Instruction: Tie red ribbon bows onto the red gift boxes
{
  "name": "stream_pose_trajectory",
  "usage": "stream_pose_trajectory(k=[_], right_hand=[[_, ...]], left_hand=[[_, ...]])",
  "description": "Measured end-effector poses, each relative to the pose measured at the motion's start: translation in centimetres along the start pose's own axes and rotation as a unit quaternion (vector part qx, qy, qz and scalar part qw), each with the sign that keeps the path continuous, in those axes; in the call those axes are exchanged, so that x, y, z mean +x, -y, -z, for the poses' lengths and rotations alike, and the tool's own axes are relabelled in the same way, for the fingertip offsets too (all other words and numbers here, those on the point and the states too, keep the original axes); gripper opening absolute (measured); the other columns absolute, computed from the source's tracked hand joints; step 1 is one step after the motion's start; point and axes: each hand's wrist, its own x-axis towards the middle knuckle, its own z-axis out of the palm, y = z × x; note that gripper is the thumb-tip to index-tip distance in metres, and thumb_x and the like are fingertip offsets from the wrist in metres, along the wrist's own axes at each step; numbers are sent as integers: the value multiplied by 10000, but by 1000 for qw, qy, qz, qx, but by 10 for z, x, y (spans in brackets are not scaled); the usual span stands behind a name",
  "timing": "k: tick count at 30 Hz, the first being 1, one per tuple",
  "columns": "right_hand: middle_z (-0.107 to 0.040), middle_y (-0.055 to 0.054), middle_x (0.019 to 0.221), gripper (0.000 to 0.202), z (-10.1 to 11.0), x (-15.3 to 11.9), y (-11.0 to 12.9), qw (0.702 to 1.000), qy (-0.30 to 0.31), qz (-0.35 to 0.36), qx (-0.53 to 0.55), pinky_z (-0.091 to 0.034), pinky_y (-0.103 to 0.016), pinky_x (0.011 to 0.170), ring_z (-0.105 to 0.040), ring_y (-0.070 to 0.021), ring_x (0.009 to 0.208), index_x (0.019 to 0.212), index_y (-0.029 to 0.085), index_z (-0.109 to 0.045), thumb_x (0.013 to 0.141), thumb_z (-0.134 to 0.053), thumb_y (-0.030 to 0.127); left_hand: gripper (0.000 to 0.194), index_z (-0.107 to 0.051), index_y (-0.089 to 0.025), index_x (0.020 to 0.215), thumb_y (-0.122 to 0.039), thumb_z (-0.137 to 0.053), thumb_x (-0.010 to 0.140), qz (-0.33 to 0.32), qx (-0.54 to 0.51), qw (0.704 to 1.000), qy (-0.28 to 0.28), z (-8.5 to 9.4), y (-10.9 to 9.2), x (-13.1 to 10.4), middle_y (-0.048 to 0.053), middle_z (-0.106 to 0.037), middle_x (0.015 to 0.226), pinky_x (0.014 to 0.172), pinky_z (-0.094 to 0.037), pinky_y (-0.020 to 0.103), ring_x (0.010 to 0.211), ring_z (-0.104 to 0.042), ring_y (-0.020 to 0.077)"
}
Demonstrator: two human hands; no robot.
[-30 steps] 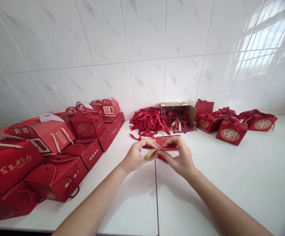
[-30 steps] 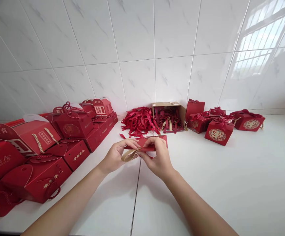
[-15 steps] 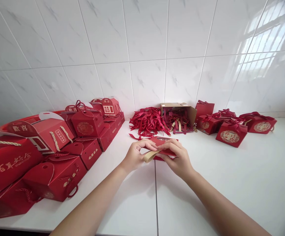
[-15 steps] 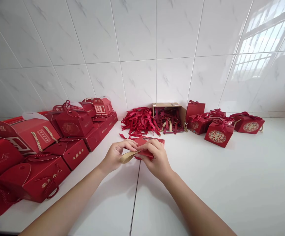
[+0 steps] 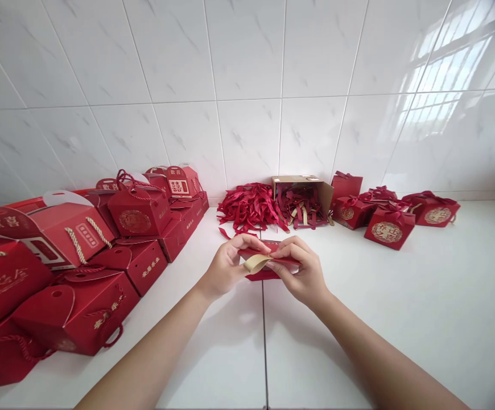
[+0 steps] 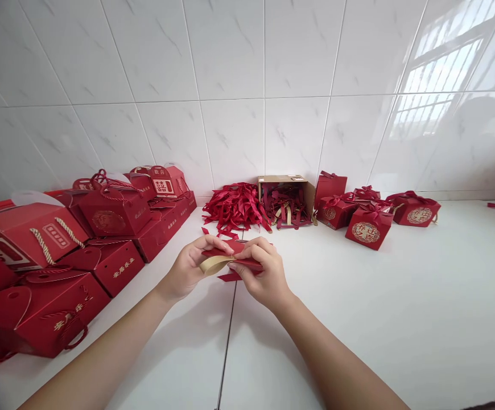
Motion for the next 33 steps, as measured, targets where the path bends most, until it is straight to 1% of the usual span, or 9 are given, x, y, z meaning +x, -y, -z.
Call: stream_pose_trajectory(k=[5, 7, 10, 12, 16, 19, 24, 27, 33], right_hand=[[-544, -21, 766, 84, 1, 2, 2, 1000, -16, -14, -3, -453, -316, 644, -545, -160, 711, 760, 208, -592, 743, -646, 146], [-542, -20, 766, 80, 1, 3, 3, 1000, -22, -19, 0, -455, -310, 644, -543, -157, 711, 762, 209, -593, 747, -642, 147], [-545, -21, 767, 73, 2, 3, 4, 1000, -19, -15, 8, -456, -305, 647, -546, -152, 710, 763, 206, -596, 751, -643, 151], [-553, -25, 775, 73, 2, 2, 5, 1000, -16, -9, 9, -457, -311, 659, -553, -156, 720, 762, 203, -596, 751, -647, 153], [-568, -28, 786, 79, 0, 1, 4, 1000, -15, -4, 4, -460, -332, 675, -563, -163, 724, 765, 204, -588, 746, -652, 162], [-568, -26, 779, 69, -1, 1, 5, 1000, -17, -4, 1, -460, -340, 675, -565, -165, 714, 761, 207, -589, 748, -649, 175], [-575, -32, 783, 65, 0, 1, 5, 1000, -12, -3, 3, -462, -353, 691, -572, -173, 721, 762, 210, -590, 750, -642, 172], [-575, -29, 777, 64, 0, 1, 5, 1000, -14, -7, 2, -467, -358, 696, -573, -175, 726, 755, 213, -585, 752, -634, 172], [-565, -27, 773, 66, -2, 1, 6, 999, -34, -18, 7, -469, -321, 655, -564, -165, 725, 764, 207, -590, 754, -626, 152]], left_hand=[[170, -591, -178, 871, -198, -675, 724, 14, -83, 996, 5, 0, -1, 0, 1, -563, 774, 625, -457, 217, 712, -542, 108], [210, -576, -192, 910, -185, -671, 722, 3, -85, 996, -2, -3, -2, -2, -3, -554, 787, 640, -459, 218, 730, -539, 109], [357, -547, -233, 1021, -161, -686, 700, -4, -42, 999, -5, -6, -5, -3, 9, -565, 904, 708, -476, 246, 815, -553, 128], [374, -560, -229, 1048, -164, -684, 702, -6, 25, 1000, -5, -8, -7, -4, 33, -570, 965, 747, -480, 268, 868, -559, 149], [127, -644, -163, 825, -205, -683, 711, -50, 126, 990, -22, -8, -8, -2, 99, -555, 1056, 820, -473, 316, 1000, -546, 215], [90, -655, -164, 799, -218, -670, 728, -67, 128, 989, -20, -7, -6, 0, 99, -563, 1021, 812, -482, 323, 989, -556, 217], [155, -666, -185, 894, -227, -660, 744, -68, 118, 991, -15, -5, -4, 0, 96, -571, 1045, 825, -485, 322, 981, -562, 203], [111, -673, -178, 842, -232, -655, 748, -69, 113, 991, -1, -6, -5, -1, 103, -568, 1046, 818, -489, 330, 985, -563, 212], [99, -637, -184, 836, -210, -654, 742, -96, 128, 987, 1, -7, -7, -2, 100, -557, 1027, 836, -471, 345, 1063, -506, 231]])
